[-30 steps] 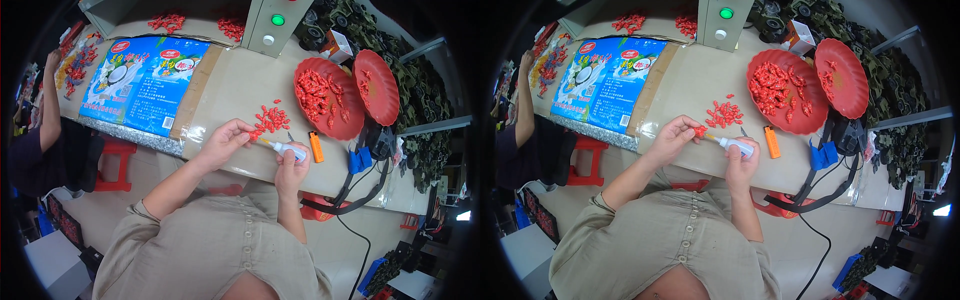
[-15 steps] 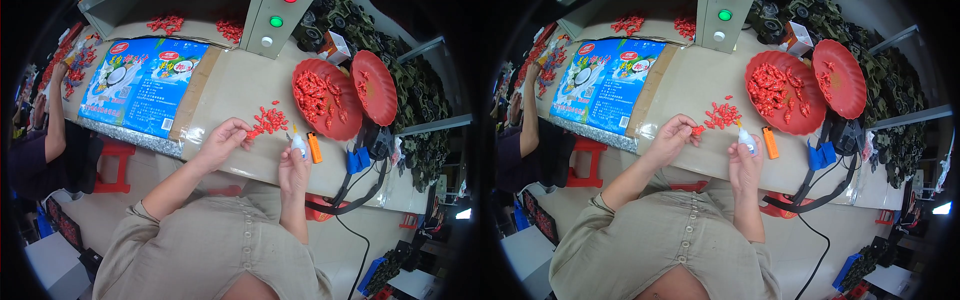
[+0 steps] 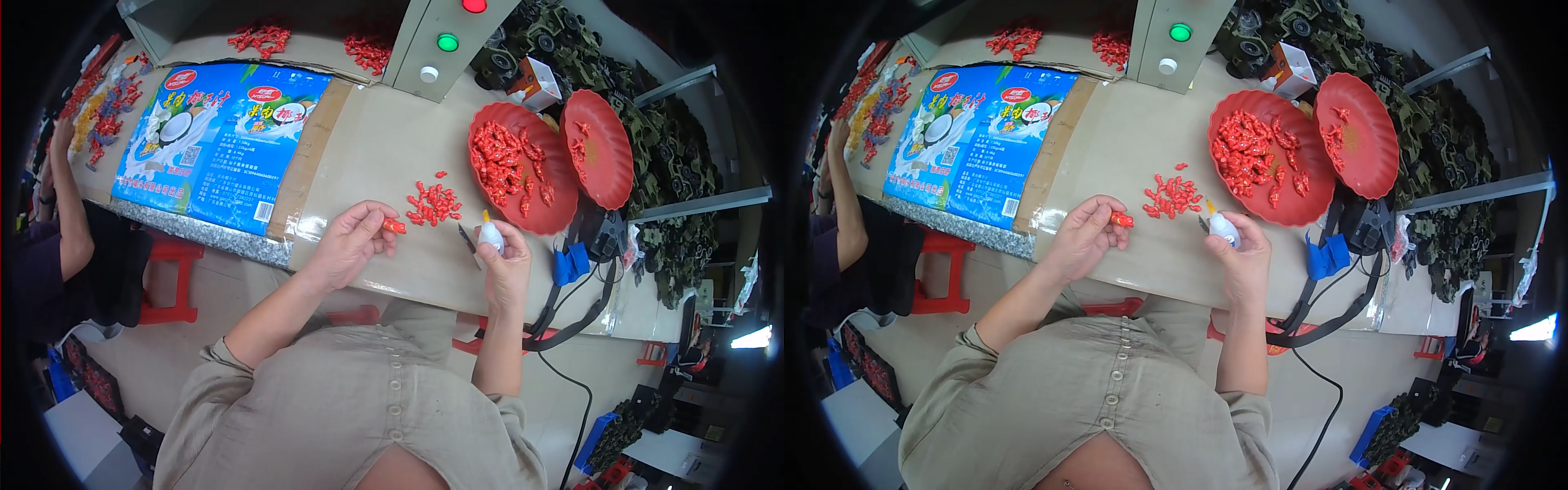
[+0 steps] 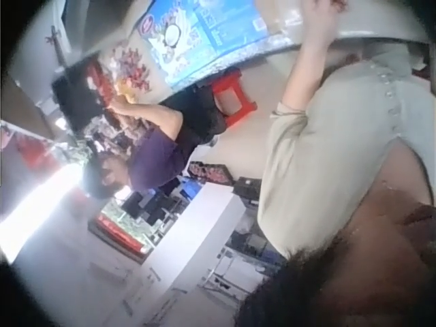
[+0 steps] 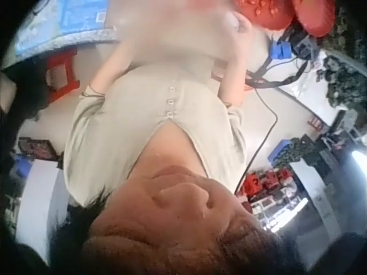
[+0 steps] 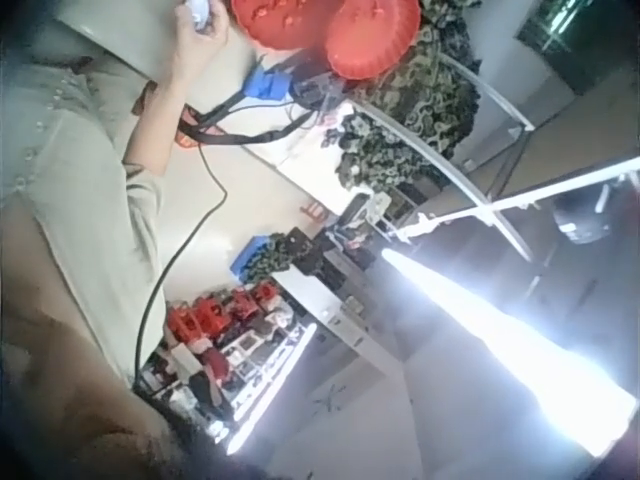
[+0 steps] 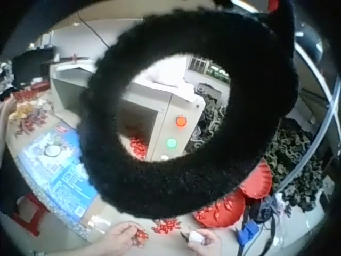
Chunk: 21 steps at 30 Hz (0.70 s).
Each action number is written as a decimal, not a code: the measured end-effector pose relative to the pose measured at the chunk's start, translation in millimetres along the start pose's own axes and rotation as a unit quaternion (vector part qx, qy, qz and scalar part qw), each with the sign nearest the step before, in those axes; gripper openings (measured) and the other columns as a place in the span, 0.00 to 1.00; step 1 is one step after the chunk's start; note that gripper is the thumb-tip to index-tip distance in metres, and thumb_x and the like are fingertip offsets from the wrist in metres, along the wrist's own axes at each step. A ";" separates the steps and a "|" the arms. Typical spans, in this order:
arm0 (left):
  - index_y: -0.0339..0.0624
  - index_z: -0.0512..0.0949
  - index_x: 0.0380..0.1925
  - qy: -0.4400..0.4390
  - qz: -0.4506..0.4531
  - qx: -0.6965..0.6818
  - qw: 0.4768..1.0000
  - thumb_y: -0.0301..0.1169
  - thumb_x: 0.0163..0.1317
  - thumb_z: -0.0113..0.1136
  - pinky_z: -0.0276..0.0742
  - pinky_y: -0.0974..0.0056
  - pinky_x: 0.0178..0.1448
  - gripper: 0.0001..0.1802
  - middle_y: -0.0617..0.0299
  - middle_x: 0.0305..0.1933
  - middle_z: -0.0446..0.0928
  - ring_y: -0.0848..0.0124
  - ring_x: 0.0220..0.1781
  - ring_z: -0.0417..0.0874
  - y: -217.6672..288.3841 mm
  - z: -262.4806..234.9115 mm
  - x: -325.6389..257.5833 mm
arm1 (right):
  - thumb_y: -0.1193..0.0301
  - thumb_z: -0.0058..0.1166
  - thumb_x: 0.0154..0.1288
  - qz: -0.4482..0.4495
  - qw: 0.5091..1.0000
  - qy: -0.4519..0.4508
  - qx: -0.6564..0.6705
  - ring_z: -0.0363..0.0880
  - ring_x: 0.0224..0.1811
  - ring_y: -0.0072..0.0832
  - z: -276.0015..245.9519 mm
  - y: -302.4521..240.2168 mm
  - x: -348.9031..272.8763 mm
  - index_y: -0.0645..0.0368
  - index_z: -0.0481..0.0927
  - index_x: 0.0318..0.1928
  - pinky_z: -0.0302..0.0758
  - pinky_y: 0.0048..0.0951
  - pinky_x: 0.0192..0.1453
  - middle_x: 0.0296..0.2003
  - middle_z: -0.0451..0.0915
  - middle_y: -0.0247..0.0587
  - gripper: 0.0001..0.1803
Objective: The person glues small red plastic parts together using a small glue bottle.
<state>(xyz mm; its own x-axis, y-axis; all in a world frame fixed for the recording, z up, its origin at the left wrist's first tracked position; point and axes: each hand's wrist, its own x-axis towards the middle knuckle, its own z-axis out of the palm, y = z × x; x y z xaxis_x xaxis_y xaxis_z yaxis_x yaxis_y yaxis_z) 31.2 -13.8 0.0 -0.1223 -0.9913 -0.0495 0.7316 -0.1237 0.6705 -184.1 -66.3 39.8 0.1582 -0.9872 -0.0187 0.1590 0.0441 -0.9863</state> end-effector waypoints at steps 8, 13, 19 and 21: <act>0.38 0.68 0.41 -0.012 0.007 -0.022 1.000 0.30 0.61 0.44 0.69 0.69 0.39 0.10 0.62 0.32 0.70 0.75 0.34 0.72 2.1 0.9 -0.7 | 0.80 0.53 0.46 -0.025 0.962 0.032 -0.269 0.69 0.26 0.15 9.4 1.0 13.7 0.61 0.70 0.32 0.66 0.16 0.29 0.24 0.72 0.33 0.10; 0.37 0.66 0.42 -0.008 -0.001 0.014 1.000 0.27 0.60 0.46 0.69 0.70 0.40 0.11 0.62 0.35 0.70 0.77 0.36 0.72 4.1 1.8 -1.3 | 0.72 0.60 0.44 -0.115 0.846 0.024 -0.520 0.68 0.19 0.23 23.7 6.6 25.6 0.62 0.76 0.27 0.66 0.23 0.27 0.19 0.72 0.37 0.09; 0.37 0.66 0.42 -0.019 -0.008 0.022 1.000 0.28 0.60 0.45 0.69 0.70 0.40 0.11 0.63 0.34 0.70 0.77 0.35 0.71 1.9 0.6 -1.3 | 0.67 0.59 0.44 -0.035 0.832 -0.024 -0.554 0.74 0.24 0.41 27.4 -0.8 34.8 0.62 0.77 0.26 0.68 0.35 0.30 0.22 0.75 0.47 0.11; 0.38 0.67 0.42 -0.020 -0.008 0.022 1.000 0.29 0.61 0.45 0.69 0.70 0.40 0.11 0.63 0.34 0.70 0.77 0.35 0.71 0.8 0.6 -1.0 | 0.68 0.58 0.45 -0.051 0.833 -0.029 -0.550 0.74 0.23 0.39 24.0 -0.2 34.0 0.62 0.77 0.26 0.68 0.34 0.29 0.20 0.75 0.47 0.10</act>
<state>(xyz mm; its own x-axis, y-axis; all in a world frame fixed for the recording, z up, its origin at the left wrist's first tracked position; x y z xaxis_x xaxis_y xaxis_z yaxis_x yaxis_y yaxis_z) 31.5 -12.9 1.1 -0.1603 -0.9866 -0.0310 0.6993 -0.1356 0.7018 -155.3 -96.2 43.2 0.2509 -0.9666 0.0514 -0.8090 -0.2386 -0.5372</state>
